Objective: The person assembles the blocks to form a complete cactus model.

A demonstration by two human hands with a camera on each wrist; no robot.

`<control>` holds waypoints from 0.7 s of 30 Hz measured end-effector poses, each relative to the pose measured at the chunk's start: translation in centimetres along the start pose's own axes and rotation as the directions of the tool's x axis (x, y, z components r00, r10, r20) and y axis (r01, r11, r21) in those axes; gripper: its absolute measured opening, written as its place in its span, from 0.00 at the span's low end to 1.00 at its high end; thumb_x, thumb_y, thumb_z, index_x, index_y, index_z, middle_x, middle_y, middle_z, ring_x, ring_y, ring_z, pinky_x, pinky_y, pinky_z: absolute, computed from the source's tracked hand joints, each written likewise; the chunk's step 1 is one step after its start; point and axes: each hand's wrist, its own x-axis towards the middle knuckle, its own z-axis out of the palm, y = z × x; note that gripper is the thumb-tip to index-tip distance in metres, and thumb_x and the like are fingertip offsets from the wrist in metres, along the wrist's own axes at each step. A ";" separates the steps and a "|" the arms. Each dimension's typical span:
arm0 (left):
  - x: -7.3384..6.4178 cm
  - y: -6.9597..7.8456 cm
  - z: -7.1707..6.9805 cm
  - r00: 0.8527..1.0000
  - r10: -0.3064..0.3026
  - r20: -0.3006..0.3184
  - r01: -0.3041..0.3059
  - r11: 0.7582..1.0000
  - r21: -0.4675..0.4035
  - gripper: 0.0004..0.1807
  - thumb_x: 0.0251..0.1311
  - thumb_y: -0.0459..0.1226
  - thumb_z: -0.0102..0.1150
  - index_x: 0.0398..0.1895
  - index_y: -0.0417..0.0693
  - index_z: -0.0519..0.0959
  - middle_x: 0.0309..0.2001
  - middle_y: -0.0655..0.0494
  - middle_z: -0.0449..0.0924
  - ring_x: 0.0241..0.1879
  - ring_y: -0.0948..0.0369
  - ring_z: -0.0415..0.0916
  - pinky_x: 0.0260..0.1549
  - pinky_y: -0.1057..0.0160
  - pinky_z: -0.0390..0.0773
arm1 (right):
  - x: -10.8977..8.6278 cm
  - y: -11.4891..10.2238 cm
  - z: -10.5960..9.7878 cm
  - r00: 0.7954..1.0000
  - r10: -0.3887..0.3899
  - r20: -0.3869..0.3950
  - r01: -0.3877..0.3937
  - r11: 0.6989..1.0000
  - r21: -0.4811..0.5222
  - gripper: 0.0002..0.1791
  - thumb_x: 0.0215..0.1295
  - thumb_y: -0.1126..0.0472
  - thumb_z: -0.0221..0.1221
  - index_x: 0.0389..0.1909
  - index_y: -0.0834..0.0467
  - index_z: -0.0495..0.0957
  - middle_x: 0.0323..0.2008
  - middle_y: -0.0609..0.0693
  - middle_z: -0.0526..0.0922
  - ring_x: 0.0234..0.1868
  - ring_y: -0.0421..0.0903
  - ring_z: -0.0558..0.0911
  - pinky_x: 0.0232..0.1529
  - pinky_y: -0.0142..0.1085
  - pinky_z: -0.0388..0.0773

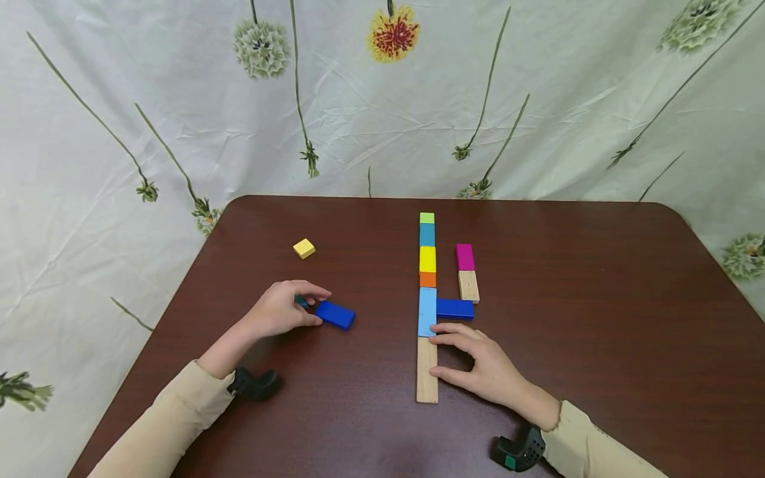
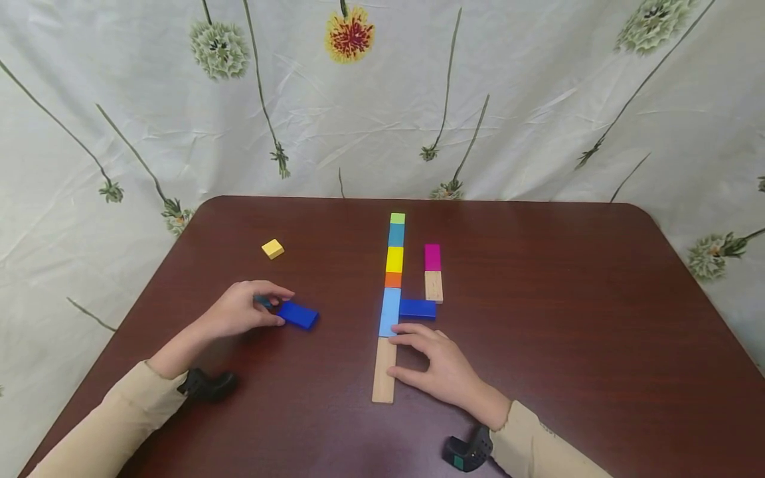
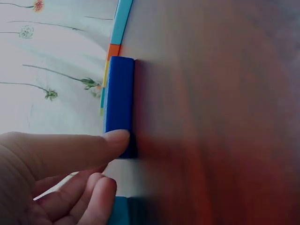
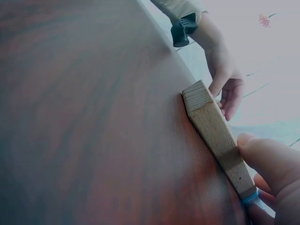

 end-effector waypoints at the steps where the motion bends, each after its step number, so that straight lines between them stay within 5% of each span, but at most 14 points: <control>1: 0.1 0.1 -0.1 1.000 0.008 0.010 -0.008 1.000 0.017 0.22 0.44 0.35 0.73 0.47 0.43 0.82 0.40 0.55 0.80 0.38 0.59 0.76 0.30 0.66 0.78 | 0.0 0.0 0.0 1.000 0.000 0.000 0.000 1.000 0.001 0.24 0.53 0.46 0.67 0.51 0.46 0.79 0.57 0.39 0.74 0.57 0.45 0.73 0.51 0.47 0.72; 8: 1.5 0.3 -0.8 0.994 0.063 0.085 -0.067 0.997 0.044 0.16 0.46 0.37 0.73 0.42 0.48 0.84 0.39 0.57 0.78 0.37 0.61 0.75 0.32 0.65 0.78 | 0.0 0.0 0.0 1.000 0.000 0.002 0.000 1.000 0.001 0.24 0.52 0.46 0.68 0.51 0.47 0.80 0.57 0.39 0.74 0.57 0.45 0.73 0.51 0.48 0.72; 21: 5.6 1.9 -0.3 0.997 0.029 0.070 -0.014 0.979 -0.203 0.18 0.48 0.34 0.71 0.44 0.41 0.82 0.41 0.49 0.79 0.39 0.56 0.78 0.34 0.63 0.80 | 0.0 0.1 0.1 1.000 -0.007 -0.002 0.007 1.000 -0.004 0.23 0.53 0.45 0.67 0.51 0.47 0.79 0.57 0.39 0.74 0.56 0.45 0.73 0.51 0.47 0.73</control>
